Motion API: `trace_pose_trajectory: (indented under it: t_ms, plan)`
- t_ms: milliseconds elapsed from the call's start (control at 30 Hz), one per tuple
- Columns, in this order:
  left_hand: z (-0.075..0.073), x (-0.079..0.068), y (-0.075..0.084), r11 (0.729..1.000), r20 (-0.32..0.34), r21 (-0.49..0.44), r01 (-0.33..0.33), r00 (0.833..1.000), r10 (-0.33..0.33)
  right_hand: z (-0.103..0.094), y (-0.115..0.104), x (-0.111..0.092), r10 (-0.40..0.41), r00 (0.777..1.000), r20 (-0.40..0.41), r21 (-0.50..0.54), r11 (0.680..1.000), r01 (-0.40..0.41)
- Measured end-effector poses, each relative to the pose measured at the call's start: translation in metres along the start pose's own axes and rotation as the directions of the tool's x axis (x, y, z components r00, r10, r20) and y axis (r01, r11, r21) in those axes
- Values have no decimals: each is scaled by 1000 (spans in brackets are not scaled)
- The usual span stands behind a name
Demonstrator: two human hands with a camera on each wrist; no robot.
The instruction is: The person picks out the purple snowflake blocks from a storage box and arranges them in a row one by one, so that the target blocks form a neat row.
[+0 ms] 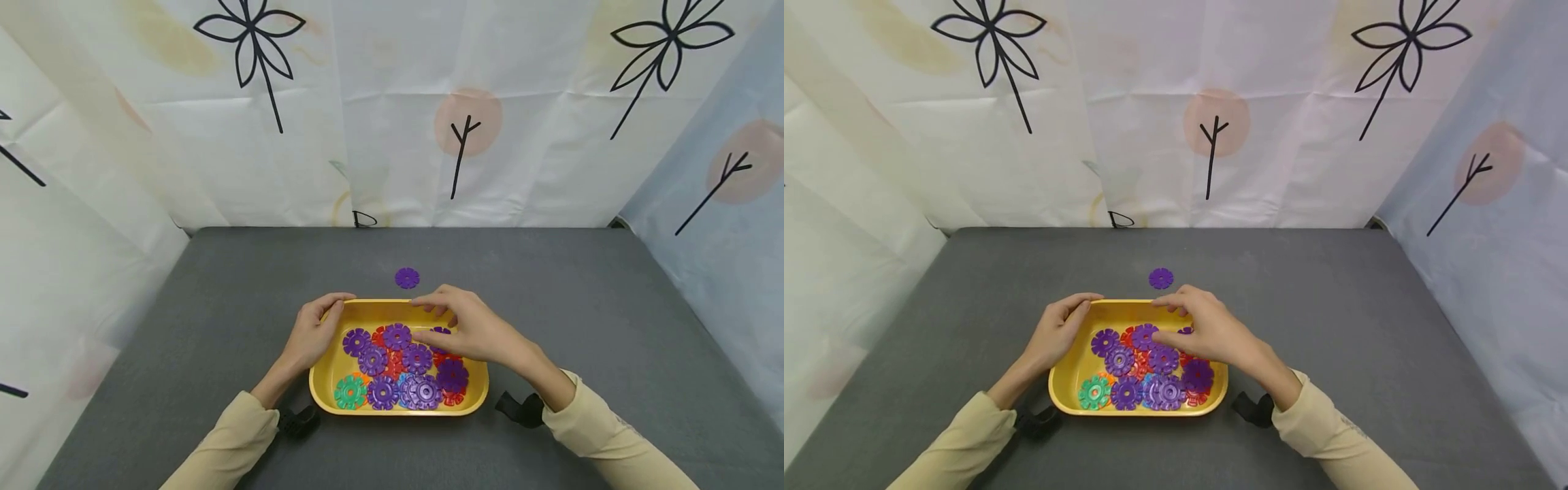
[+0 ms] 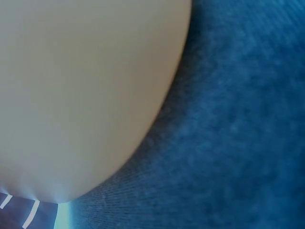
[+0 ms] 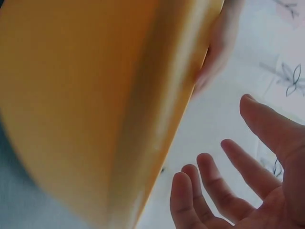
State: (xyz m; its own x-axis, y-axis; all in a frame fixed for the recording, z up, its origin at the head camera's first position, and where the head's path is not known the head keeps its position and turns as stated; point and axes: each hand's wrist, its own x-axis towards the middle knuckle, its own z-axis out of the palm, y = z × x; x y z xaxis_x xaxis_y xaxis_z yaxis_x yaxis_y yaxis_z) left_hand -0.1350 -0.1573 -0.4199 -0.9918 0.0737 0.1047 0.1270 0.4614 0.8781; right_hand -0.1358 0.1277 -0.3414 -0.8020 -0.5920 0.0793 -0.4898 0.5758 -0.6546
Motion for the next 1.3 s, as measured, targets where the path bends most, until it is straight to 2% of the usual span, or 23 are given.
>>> trace_pose_trajectory:
  t_ms: [133,300,500,867,1100,1300]
  plan:
    - [1,2,1,1000,-1,-5,0,1000,0,12,-10,-2,-35,999,39,22,999,34]
    - [2,4,0,1000,-1,-3,1,1000,-1,24,-16,0,-51,998,34,57,997,49]
    - [2,5,0,1000,7,-14,8,1000,-8,45,-19,6,-39,999,37,59,998,36]
    - [3,6,-1,999,15,-36,3,1000,-2,85,-24,23,36,999,6,45,998,-37]
    - [3,6,-2,999,30,-50,13,999,-11,94,-19,24,101,995,25,13,995,-102]
    - [2,6,-2,999,29,-50,15,999,-14,97,-16,27,96,995,32,-24,995,-95]
